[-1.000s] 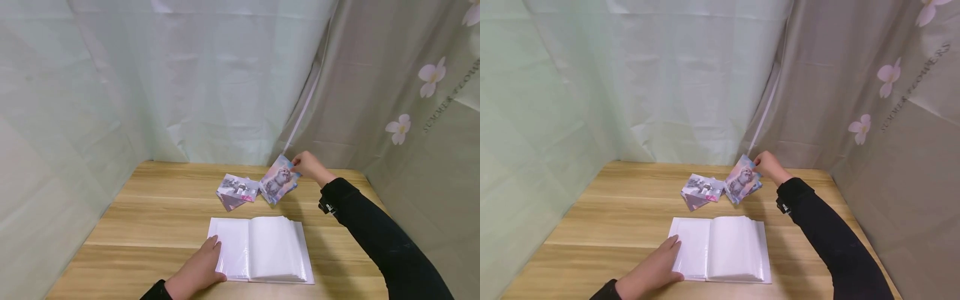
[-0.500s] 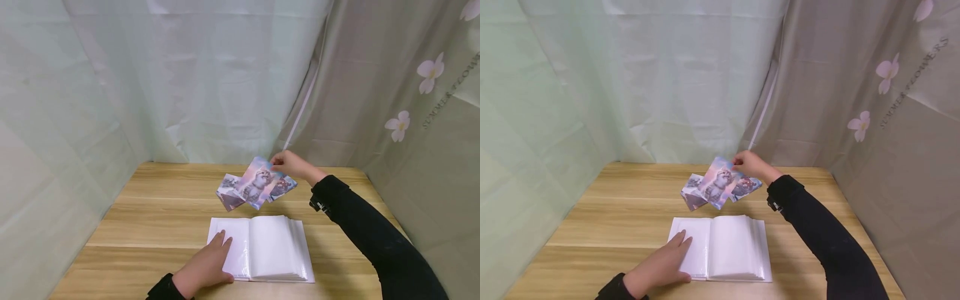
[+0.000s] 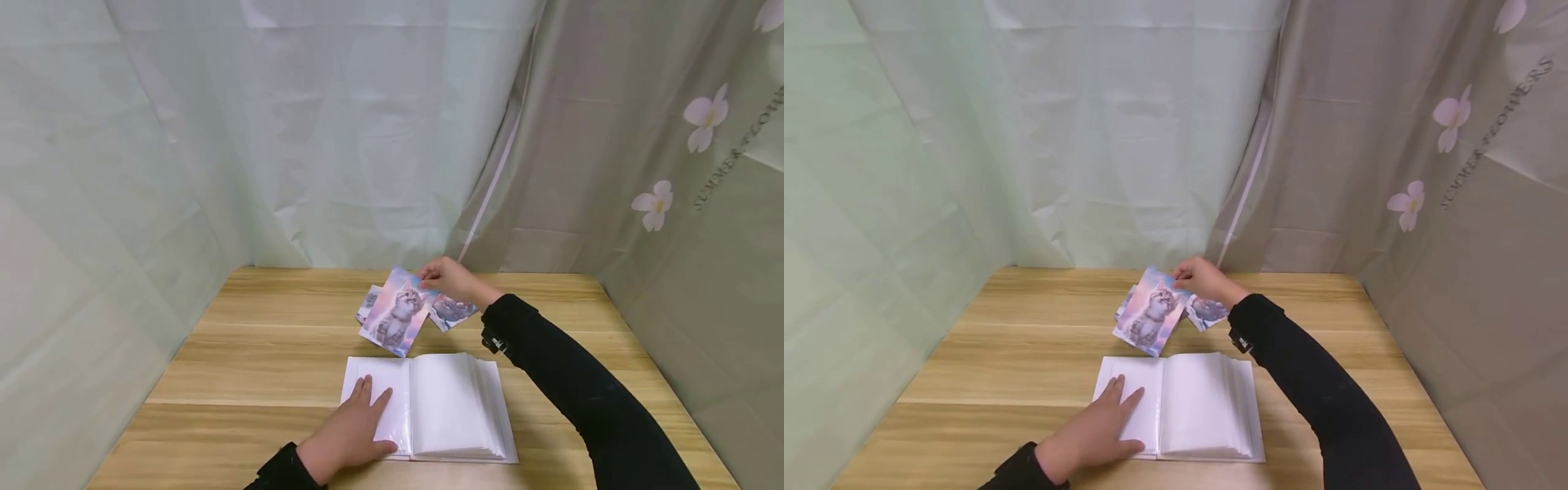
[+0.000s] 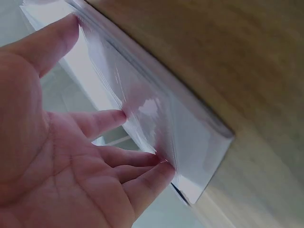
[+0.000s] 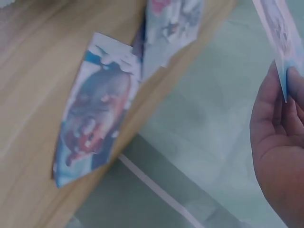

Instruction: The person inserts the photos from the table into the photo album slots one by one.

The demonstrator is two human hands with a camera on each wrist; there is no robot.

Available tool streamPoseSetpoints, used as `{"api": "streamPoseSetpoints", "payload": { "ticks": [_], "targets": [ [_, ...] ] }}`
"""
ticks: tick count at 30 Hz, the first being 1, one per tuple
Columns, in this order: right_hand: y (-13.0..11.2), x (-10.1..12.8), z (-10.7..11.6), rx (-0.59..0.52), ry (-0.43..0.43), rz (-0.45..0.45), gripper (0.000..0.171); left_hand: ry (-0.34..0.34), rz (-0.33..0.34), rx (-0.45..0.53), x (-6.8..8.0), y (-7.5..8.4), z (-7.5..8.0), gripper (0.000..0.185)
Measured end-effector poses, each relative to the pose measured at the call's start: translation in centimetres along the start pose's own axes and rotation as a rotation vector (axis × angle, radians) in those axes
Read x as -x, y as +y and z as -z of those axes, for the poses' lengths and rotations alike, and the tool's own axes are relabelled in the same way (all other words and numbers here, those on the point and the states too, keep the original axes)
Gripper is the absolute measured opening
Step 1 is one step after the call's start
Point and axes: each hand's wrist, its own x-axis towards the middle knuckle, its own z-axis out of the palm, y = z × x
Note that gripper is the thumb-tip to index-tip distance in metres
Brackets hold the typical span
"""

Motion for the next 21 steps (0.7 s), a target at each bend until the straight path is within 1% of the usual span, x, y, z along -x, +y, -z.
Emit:
{"api": "streamPoseSetpoints", "payload": {
  "ticks": [5, 11, 15, 21],
  "targets": [
    [1.3, -0.7, -1.2, -0.022, 0.044, -0.008, 0.013, 0.023, -0.016, -0.058, 0.0, -0.1, -0.2, 0.088],
    [2.6, -0.8, -2.3, -0.115, 0.089, -0.037, 0.012, 0.04, -0.019, -0.112, 0.1, -0.1, -0.6, 0.087],
    [3.2, -0.8, -3.0, -0.124, 0.116, -0.075, 0.012, 0.047, -0.023, -0.131, 0.2, 0.0, -0.5, 0.087],
    [3.5, -1.0, -3.8, -0.146, 0.137, -0.082, 0.012, 0.059, -0.027, -0.161, 0.3, 0.2, -0.5, 0.087]
  ]
}}
